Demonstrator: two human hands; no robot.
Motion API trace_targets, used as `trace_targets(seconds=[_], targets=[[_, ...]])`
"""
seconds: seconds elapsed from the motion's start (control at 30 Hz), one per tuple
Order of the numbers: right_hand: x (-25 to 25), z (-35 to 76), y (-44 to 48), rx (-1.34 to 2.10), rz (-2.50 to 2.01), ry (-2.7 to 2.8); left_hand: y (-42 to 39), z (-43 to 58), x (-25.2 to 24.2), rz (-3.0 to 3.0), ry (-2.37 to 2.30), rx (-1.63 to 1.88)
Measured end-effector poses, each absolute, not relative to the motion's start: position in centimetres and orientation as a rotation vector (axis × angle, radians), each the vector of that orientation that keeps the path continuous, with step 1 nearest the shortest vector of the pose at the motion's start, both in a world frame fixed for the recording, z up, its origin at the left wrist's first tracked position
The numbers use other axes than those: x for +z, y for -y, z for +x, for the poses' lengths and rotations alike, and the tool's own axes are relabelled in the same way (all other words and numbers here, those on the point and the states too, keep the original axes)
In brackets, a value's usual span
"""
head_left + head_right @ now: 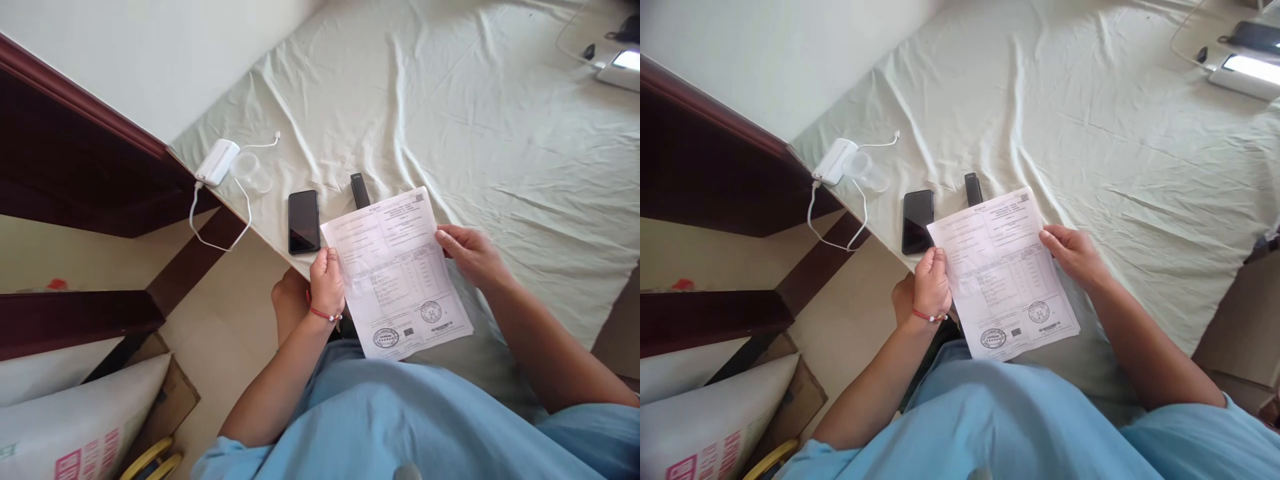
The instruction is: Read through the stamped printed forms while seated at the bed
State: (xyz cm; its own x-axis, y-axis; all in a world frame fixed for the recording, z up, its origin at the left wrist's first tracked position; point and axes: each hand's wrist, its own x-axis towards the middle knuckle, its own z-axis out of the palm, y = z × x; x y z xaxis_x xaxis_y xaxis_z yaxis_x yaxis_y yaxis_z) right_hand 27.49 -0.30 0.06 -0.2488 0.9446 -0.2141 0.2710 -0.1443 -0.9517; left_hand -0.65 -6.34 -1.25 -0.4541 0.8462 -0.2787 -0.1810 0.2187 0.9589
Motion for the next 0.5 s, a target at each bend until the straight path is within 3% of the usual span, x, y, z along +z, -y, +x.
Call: trace_targets(seconds=[0.23,0.5], targets=[[-1.4,25.6,1.0,1.311,-1.438,1.498,7.2,-2.1,-1.7,0.723,-1.612,1.508],[-2.6,26.1,1.2,1.339,-1.333,1.193,10.1,-1.9,-2.1,0.971,-1.597,1.302]])
